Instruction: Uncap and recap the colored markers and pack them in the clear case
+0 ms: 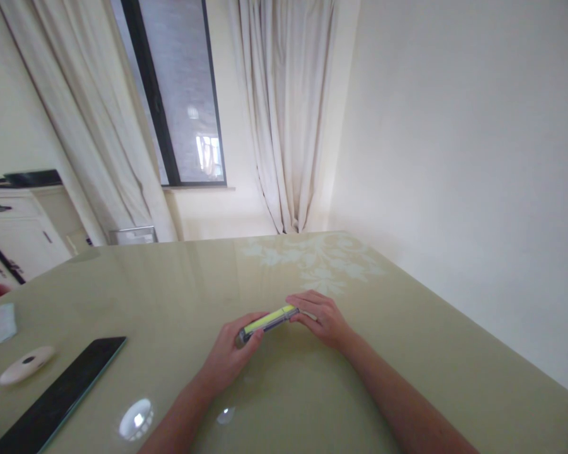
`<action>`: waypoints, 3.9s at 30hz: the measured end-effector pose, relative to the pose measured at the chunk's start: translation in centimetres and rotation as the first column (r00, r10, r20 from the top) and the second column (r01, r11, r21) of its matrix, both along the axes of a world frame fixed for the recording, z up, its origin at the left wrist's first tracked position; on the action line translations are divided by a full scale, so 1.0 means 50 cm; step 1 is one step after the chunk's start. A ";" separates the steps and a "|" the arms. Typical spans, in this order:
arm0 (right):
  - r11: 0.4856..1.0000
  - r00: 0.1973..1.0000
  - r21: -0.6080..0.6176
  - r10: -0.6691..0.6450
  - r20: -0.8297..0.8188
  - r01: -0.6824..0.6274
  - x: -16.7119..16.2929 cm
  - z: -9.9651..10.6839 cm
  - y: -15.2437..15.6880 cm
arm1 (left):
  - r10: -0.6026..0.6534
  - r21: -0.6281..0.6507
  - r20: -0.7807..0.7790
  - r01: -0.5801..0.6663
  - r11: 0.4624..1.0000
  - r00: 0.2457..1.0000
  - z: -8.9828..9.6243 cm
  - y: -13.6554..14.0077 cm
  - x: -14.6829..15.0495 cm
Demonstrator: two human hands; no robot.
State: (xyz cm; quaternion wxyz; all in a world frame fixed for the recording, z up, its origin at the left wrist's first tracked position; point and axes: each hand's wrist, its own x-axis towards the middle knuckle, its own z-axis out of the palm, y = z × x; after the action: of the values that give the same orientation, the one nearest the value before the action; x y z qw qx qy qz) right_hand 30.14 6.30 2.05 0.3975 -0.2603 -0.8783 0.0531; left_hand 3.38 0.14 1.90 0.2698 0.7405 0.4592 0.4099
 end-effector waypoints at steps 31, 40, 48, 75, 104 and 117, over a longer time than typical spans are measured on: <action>0.724 0.761 -0.518 -0.619 -0.195 0.456 0.047 -0.046 0.071 | 0.366 0.034 -0.224 -0.369 0.929 0.903 -0.045 0.015 0.015; 0.882 0.922 -0.270 -0.358 0.150 0.386 -0.072 -0.018 0.000 | 0.062 0.157 -0.600 0.041 0.987 0.797 -0.065 -0.058 0.103; 0.908 0.881 -0.207 -0.265 0.392 0.365 -0.112 -0.024 -0.001 | 0.055 0.153 -0.655 0.061 0.986 0.754 -0.048 -0.063 0.119; 0.574 0.797 -0.731 -0.209 -0.566 -0.369 -0.093 0.012 -0.014 | 0.065 0.378 -0.486 0.142 0.915 0.872 -0.038 -0.044 0.104; 0.879 0.879 -0.200 -0.361 0.312 0.433 -0.083 -0.028 0.000 | -0.019 0.269 -0.626 0.239 0.933 0.779 -0.025 -0.048 0.099; 0.805 0.934 -0.552 -0.336 -0.121 0.218 -0.059 -0.018 0.016 | -0.042 0.052 -0.465 0.075 0.996 0.884 -0.053 -0.039 0.105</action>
State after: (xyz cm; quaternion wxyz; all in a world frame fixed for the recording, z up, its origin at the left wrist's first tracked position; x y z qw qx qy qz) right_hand 27.19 7.08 1.15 0.4051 -0.4785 -0.7337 0.2620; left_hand 8.62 -1.79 -0.77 0.1390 0.8392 0.4735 0.2287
